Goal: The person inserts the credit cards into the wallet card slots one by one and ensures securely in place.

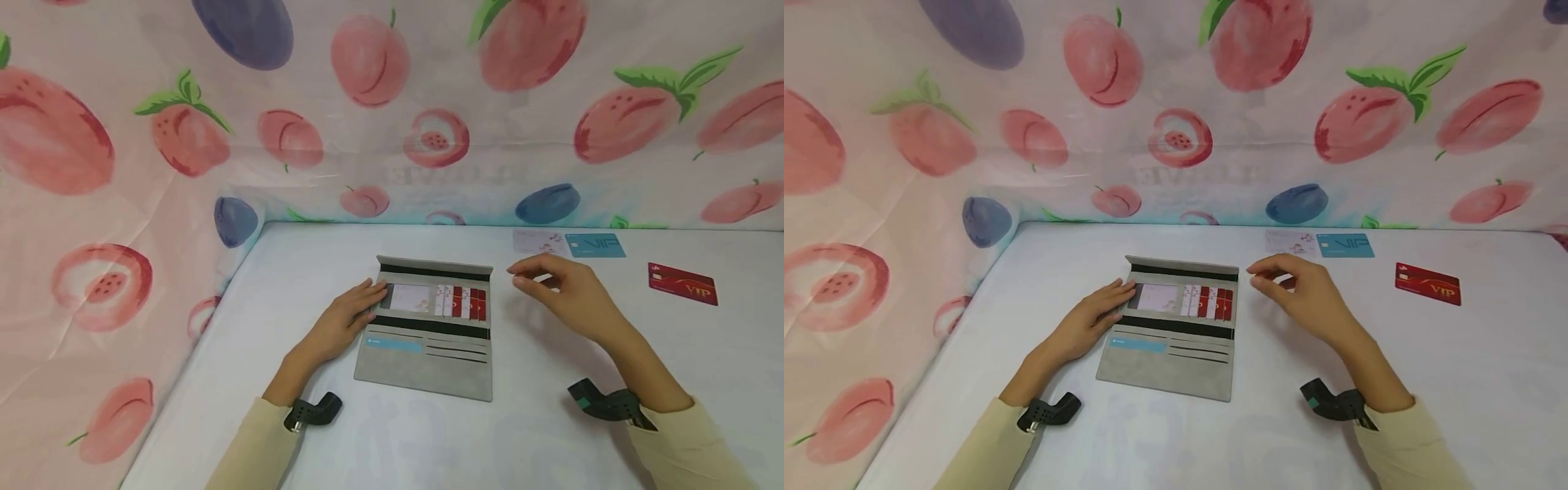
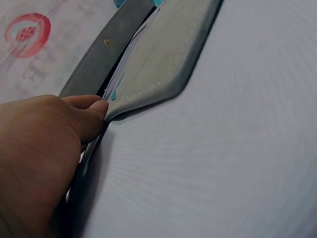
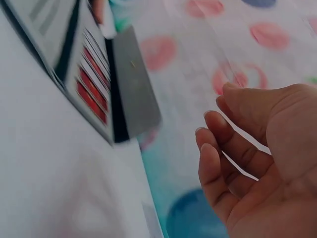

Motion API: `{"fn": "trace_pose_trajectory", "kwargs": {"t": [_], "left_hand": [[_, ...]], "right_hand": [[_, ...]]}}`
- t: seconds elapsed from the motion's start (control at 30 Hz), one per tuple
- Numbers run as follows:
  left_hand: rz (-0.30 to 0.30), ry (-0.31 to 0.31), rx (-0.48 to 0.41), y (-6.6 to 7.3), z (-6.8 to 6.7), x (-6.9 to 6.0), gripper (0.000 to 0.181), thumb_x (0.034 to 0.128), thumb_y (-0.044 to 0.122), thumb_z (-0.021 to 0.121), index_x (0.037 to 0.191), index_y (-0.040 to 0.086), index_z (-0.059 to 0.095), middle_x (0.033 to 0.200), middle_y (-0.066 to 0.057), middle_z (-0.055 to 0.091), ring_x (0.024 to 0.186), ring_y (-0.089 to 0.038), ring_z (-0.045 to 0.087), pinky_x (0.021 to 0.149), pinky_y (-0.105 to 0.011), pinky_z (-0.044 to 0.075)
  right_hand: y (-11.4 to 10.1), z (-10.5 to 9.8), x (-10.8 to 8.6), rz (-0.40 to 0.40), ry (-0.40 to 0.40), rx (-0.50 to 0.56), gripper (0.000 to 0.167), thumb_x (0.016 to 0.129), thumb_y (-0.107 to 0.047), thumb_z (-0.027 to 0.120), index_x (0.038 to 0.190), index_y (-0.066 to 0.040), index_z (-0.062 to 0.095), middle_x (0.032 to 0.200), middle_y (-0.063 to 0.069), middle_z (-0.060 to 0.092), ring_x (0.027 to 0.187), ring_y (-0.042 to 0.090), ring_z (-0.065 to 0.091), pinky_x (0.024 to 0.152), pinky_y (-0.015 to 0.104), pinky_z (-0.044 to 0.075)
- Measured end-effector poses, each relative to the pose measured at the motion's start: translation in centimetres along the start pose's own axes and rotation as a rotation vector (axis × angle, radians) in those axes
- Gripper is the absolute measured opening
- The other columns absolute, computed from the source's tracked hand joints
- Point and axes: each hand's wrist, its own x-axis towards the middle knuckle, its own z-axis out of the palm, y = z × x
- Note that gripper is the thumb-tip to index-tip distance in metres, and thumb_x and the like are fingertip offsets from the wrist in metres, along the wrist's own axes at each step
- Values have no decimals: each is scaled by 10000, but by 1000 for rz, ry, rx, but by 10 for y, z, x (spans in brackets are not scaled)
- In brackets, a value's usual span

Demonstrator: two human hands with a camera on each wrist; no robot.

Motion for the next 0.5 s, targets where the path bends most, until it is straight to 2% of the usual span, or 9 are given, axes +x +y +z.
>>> {"fn": "trace_pose_trajectory", "kwargs": {"t": [0.17,0.3,0.4,0.5], "left_hand": [[-1,-3,-4,0,2,0,495,1019,88,593,1502,34,498,1615,-86,431,1544,-344,304,1245,-576,283],[-3,-2,6,1,1,0,494,1017,88,597,1499,32,502,1612,-89,435,1541,-347,309,1242,-573,291],[-5,-1,12,2,0,-1,495,1017,91,599,1499,33,503,1612,-88,436,1540,-347,310,1241,-576,293],[-10,-4,7,2,-1,-1,497,1018,92,598,1501,35,500,1615,-86,431,1543,-345,306,1242,-580,288]], "right_hand": [[29,-23,-3,80,35,5,306,1007,-296,670,1233,-95,714,1200,132,709,991,-169,489,795,-29,419],[57,-44,-7,153,55,-15,380,1007,-343,661,1283,-83,687,1120,-189,681,991,-186,479,781,-49,399],[77,-60,-12,210,96,-43,415,1003,-369,660,1293,-72,672,996,-426,528,963,-190,468,761,-31,375],[92,-72,-18,287,141,-63,455,1004,-408,645,1301,-63,649,948,-463,491,902,-188,457,706,9,390]]}}
